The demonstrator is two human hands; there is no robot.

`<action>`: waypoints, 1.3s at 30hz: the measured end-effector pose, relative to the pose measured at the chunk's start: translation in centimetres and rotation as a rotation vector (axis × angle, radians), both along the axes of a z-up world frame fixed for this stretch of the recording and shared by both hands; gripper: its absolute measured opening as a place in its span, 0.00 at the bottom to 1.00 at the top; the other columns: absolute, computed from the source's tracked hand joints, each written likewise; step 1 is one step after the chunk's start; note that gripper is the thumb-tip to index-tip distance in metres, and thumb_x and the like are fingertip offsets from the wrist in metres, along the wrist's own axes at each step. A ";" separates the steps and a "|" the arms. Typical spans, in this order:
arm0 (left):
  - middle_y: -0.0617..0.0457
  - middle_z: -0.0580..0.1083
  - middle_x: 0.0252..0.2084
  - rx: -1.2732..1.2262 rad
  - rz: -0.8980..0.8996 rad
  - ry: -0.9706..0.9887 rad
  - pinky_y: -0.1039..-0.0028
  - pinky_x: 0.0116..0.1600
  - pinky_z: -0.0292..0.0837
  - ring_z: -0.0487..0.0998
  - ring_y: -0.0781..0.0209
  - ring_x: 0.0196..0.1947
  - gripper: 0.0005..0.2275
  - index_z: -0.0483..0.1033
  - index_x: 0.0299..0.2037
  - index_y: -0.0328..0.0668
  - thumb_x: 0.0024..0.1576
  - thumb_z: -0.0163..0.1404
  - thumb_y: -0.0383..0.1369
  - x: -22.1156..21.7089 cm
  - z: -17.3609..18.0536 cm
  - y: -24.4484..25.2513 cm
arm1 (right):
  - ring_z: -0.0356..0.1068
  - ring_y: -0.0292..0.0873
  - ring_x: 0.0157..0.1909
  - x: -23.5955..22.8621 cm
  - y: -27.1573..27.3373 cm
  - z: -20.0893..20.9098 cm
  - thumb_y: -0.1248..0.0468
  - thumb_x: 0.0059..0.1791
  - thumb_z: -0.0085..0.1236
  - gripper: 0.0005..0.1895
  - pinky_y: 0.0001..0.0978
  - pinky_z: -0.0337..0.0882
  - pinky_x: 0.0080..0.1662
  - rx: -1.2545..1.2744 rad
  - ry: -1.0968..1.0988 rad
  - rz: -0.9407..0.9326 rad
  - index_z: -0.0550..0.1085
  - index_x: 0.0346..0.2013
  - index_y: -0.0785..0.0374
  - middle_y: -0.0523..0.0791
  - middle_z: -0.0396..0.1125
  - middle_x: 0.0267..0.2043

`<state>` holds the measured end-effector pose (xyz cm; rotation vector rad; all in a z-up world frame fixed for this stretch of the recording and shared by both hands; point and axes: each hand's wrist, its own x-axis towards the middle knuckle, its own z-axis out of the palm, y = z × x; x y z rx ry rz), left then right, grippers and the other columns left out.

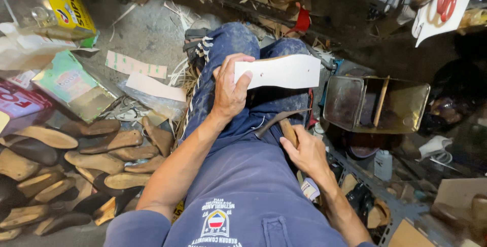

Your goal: The person prepares wooden shoe lasts at a workshop bench, sanding the surface of a last by hand and reaching into a bowl of nails. They apply paper strips to the underside of the lasts, using a hammer to tap the material and pliers to pull it into position.

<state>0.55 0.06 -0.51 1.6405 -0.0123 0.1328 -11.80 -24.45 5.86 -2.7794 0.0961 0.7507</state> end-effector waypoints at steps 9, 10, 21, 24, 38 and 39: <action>0.55 0.72 0.54 -0.001 -0.039 0.033 0.67 0.64 0.52 0.74 0.59 0.56 0.15 0.73 0.55 0.52 0.63 0.45 0.45 -0.3 -0.7 -0.2 | 0.72 0.61 0.33 1.9 1.8 1.1 0.62 0.50 0.63 0.20 0.46 0.74 0.36 0.349 -0.871 0.163 0.72 0.51 0.73 0.54 0.72 0.36; 0.55 0.72 0.54 -0.002 -0.034 0.033 0.67 0.64 0.52 0.74 0.59 0.56 0.15 0.73 0.55 0.52 0.63 0.45 0.46 -0.3 -0.7 -0.3 | 0.72 0.58 0.31 3.1 2.4 0.4 0.61 0.53 0.58 0.12 0.41 0.73 0.35 0.372 -0.947 0.122 0.74 0.43 0.69 0.51 0.72 0.31; 0.54 0.73 0.54 0.002 -0.027 0.025 0.67 0.65 0.53 0.74 0.58 0.56 0.15 0.73 0.55 0.51 0.63 0.42 0.45 -0.3 -0.2 -0.3 | 0.72 0.50 0.27 7.6 6.7 0.6 0.62 0.52 0.61 0.08 0.40 0.72 0.34 0.392 -1.072 0.018 0.72 0.33 0.63 0.42 0.70 0.24; 0.54 0.73 0.53 -0.026 -0.031 0.038 0.69 0.64 0.53 0.75 0.58 0.56 0.16 0.73 0.55 0.51 0.65 0.36 0.45 -0.4 -0.1 -0.2 | 0.69 0.71 0.34 9.6 9.3 4.3 0.70 0.53 0.58 0.08 0.50 0.71 0.35 0.512 -1.029 0.240 0.74 0.38 0.77 0.60 0.68 0.31; 0.57 0.74 0.53 0.010 -0.012 0.005 0.72 0.63 0.54 0.75 0.61 0.55 0.18 0.73 0.55 0.53 0.67 0.33 0.47 -0.3 -0.8 -0.3 | 0.68 0.55 0.22 8.8 8.3 3.1 0.65 0.56 0.57 0.07 0.36 0.68 0.25 0.443 -0.825 0.098 0.72 0.35 0.65 0.45 0.65 0.21; 0.57 0.74 0.53 0.010 -0.015 -0.008 0.72 0.63 0.54 0.75 0.61 0.55 0.18 0.73 0.55 0.53 0.67 0.33 0.47 -0.2 -0.7 -0.3 | 0.68 0.55 0.22 8.5 7.2 2.2 0.65 0.56 0.57 0.07 0.36 0.68 0.25 0.442 -0.838 0.099 0.72 0.35 0.65 0.45 0.65 0.21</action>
